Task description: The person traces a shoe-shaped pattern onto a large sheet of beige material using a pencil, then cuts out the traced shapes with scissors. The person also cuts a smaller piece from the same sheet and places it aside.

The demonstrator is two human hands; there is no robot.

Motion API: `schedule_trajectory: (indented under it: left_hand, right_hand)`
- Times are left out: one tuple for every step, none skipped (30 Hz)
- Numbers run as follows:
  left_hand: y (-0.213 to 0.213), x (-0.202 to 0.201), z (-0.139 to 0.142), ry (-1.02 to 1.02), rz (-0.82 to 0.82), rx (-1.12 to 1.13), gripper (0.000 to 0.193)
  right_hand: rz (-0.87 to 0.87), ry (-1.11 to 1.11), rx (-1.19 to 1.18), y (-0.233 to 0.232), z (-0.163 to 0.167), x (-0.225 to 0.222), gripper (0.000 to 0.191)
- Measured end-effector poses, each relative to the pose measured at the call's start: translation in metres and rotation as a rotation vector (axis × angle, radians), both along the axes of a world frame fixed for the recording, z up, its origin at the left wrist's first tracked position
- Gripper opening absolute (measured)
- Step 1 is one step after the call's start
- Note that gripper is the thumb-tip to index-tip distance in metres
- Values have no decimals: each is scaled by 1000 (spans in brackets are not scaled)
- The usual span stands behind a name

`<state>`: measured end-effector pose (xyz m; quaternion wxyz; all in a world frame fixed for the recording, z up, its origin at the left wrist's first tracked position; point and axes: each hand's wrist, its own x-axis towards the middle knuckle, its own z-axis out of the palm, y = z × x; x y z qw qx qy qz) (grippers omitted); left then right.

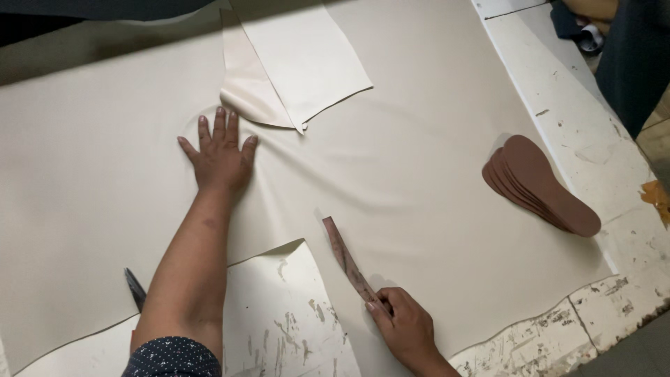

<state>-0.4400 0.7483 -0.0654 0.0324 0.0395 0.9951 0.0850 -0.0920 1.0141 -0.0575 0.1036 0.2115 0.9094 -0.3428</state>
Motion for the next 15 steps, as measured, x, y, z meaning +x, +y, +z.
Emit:
schedule_trajectory:
  left_hand:
    - [-3,-4,0,11,0,11,73]
    - [-4,-7,-1,21,1,20,73]
    - [-5,-9,-2,44,-11,62,73]
    - [-8,-7,-4,64,-18,100,73]
    - [-13,1,-7,75,-19,135,73]
    - [-14,9,-10,133,-30,181,72]
    - [-14,16,-11,202,-40,225,72]
    - [-16,27,-11,268,-51,269,72]
    - [-15,45,-13,337,-69,287,69]
    - [-9,76,-17,405,-89,301,66]
    - [-1,109,-21,469,-114,313,63]
    - [7,141,-22,468,-156,351,58]
    - [15,185,-26,451,-190,390,54]
    - [25,236,-29,383,-202,437,50]
    - [37,274,-29,338,-217,485,46]
  right_hand:
    - [-11,-58,-19,0,4,-7,27]
    - [-22,-71,-14,1,8,-12,27]
    - [-33,-84,-10,2,11,-15,27]
    - [-39,-100,-8,1,12,-14,27]
    - [-38,-101,-19,1,13,-11,27]
    - [-32,-99,-27,3,13,-9,27]
    - [-26,-86,-35,4,11,-8,27]
    - [-23,-52,-71,7,9,-6,26]
    - [-20,-19,-106,10,7,-4,26]
    - [-18,13,-144,14,5,1,26]
    - [33,93,-81,18,5,7,27]
    - [79,177,-17,24,4,14,30]
    - [130,244,46,26,6,30,33]
    - [191,221,127,26,6,47,37]
    - [254,222,213,27,7,54,40]
